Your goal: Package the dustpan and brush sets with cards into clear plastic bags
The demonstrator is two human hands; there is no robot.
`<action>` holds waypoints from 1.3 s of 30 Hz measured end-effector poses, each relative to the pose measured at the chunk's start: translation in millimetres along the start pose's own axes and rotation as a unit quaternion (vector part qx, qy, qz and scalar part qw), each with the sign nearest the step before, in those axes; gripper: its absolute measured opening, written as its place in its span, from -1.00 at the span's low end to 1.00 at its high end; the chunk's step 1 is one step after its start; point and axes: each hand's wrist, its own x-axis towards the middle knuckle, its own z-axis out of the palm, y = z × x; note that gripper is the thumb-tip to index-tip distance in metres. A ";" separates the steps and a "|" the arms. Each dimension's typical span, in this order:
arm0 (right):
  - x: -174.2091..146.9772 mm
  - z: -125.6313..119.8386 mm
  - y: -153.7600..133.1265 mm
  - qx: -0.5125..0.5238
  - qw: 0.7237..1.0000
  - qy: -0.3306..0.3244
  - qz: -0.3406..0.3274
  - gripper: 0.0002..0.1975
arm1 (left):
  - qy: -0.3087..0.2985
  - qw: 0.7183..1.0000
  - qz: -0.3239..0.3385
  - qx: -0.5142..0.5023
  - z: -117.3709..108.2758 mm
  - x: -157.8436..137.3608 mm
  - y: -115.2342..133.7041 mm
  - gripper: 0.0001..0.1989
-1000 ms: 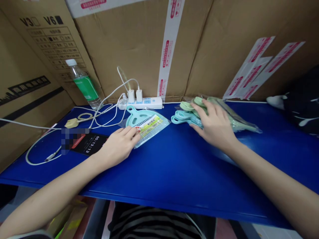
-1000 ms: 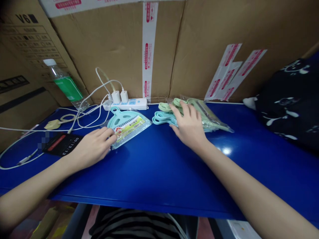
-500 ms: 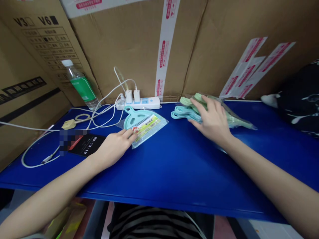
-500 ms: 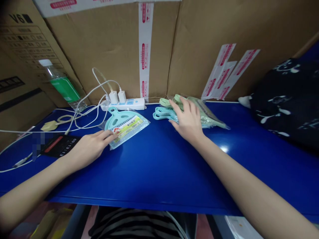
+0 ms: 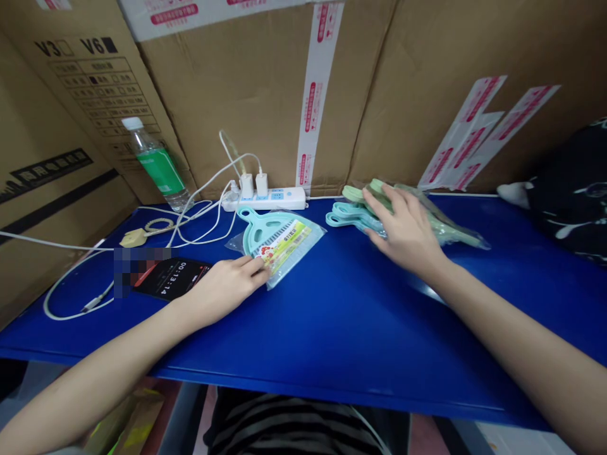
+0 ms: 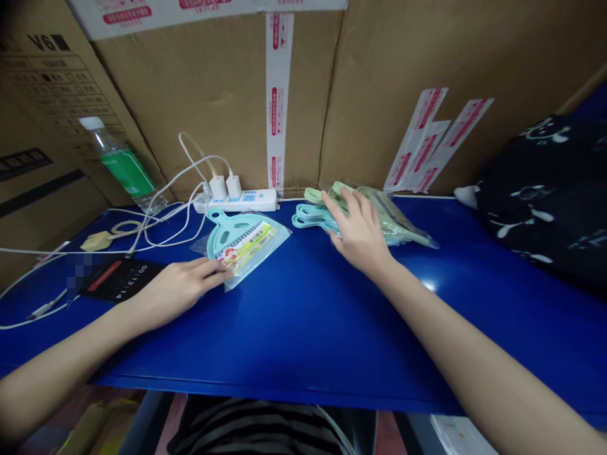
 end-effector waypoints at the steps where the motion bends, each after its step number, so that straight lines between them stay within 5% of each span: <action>1: 0.3 1.6 -0.2 0.003 1.000 0.004 0.001 -0.43 | 0.013 1.000 0.011 -0.006 1.3 -0.2 0.1 -0.70; 15: 1.6 -14.1 -12.6 0.010 0.999 -0.004 -0.034 -0.46 | 0.136 0.977 0.154 -0.060 0.2 -3.6 8.1 -0.72; 25: -2.4 -19.7 -40.8 0.132 0.949 -0.086 -0.275 -0.65 | 0.161 0.962 0.202 -0.088 -2.0 -2.3 8.7 -0.67; 33: -2.9 -29.3 -41.9 0.171 0.941 -0.122 -0.267 -0.65 | 0.104 0.966 0.196 -0.132 -3.7 -5.3 4.4 -0.70; 39: -4.5 -33.6 -44.4 0.216 0.932 -0.154 -0.247 -0.67 | 0.126 0.965 0.180 -0.143 -4.9 -4.9 4.3 -0.68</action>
